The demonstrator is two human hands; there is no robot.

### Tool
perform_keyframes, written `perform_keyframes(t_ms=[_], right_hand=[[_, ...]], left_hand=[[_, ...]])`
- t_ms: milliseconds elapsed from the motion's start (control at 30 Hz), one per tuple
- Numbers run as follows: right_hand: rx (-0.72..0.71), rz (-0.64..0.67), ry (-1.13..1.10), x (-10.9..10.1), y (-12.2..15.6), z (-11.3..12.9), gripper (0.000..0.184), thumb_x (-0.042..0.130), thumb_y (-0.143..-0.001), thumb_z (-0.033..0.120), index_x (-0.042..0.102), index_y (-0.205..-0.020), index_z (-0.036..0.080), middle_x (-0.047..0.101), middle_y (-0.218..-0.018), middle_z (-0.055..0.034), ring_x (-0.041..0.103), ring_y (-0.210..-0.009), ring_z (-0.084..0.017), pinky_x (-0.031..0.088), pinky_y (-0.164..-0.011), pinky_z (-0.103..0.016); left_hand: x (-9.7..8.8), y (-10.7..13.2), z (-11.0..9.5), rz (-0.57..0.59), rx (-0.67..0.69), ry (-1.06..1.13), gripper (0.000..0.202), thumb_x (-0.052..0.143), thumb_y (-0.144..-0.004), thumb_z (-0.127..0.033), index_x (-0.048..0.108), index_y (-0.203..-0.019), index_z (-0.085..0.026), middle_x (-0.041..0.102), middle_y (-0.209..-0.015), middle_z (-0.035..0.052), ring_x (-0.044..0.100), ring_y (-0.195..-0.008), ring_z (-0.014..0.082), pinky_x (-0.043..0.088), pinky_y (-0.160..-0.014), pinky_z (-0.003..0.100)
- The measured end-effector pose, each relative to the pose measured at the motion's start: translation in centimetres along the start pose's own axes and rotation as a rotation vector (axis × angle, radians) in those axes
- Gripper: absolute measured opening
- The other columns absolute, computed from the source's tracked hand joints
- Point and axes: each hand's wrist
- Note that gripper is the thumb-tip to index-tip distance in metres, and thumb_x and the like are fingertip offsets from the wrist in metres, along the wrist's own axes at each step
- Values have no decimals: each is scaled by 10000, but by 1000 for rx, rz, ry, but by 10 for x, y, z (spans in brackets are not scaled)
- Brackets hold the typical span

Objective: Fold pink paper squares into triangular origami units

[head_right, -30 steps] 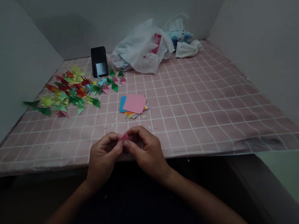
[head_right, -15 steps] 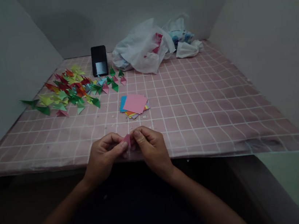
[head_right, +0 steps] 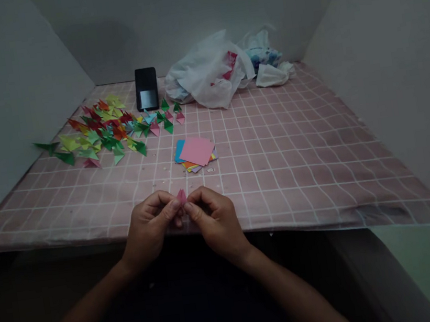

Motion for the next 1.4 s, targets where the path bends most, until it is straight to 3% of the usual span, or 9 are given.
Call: perform_keyframes(t_ms=[133,233,333,467,633,933,1067,1200,1400], right_hand=[[44,29,-32,-2,1,2,159,649,-874,285,636,-748,190,603,-685,12,530,-652,-127,425,-615,-263],[129,98,-47,-6,3,13,178,657,-868,300,624,-735,186,582,-672,16,507,-623,-120,406,-577,-253],[84,180,5,-11,-6,32,196,651,-867,286,607,-706,182,574,-655,19,518,-619,-115,408,-591,-255],[-81,148,89,-15,-41,55,196,643,-864,252,589,-691,177,574,-629,24,509,-595,-105,393,-575,-250],[-212,91,102,-18,-100,57,194,652,-852,287,597,-706,171,589,-646,15,533,-595,-107,406,-541,-241],[-265,206,96,-25,-170,26,248,669,-814,386,589,-700,181,605,-623,21,562,-550,-104,434,-536,-244],[-276,127,161,-22,-169,5,252,659,-836,362,581,-678,181,588,-593,25,540,-540,-107,413,-547,-247],[-229,39,96,-21,-160,-9,232,646,-859,365,597,-727,181,595,-638,18,552,-582,-118,428,-574,-253],[-163,112,-60,-23,-158,-10,290,651,-881,470,576,-829,195,604,-688,26,581,-602,-124,469,-597,-264]], left_hand=[[-2,4,-4,8,-5,-37,268,700,-879,-386,631,-736,-170,615,-605,-15,589,-576,104,502,-611,237],[-8,10,-15,77,-133,-19,277,729,-856,-417,651,-772,-164,611,-623,-15,579,-572,105,510,-580,232],[-13,7,-32,148,-104,-18,276,763,-829,-397,655,-743,-157,614,-630,-17,568,-552,91,503,-549,213],[-16,-25,-55,152,31,28,207,756,-840,-349,678,-858,-158,679,-704,-5,639,-617,109,554,-610,229],[-15,-87,-68,132,191,41,260,803,-766,-343,635,-789,-146,664,-653,-11,619,-564,95,538,-575,216],[-17,-154,-57,67,328,-30,228,739,-781,-327,615,-725,-145,604,-606,-16,565,-543,89,496,-549,214],[-18,-161,-39,40,302,-42,329,696,-829,-451,603,-729,-152,603,-628,-11,577,-540,92,496,-533,210],[-20,-160,-30,116,207,-23,357,780,-752,-458,612,-779,-144,650,-644,-3,625,-570,111,529,-571,223],[-25,-159,-29,156,233,-127,287,748,-783,-409,627,-742,-152,660,-644,1,606,-547,108,494,-543,215]])
Point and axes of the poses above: each hand's wrist, its own y-axis away from the middle knuckle, its own x-axis out of the palm, z = x × y
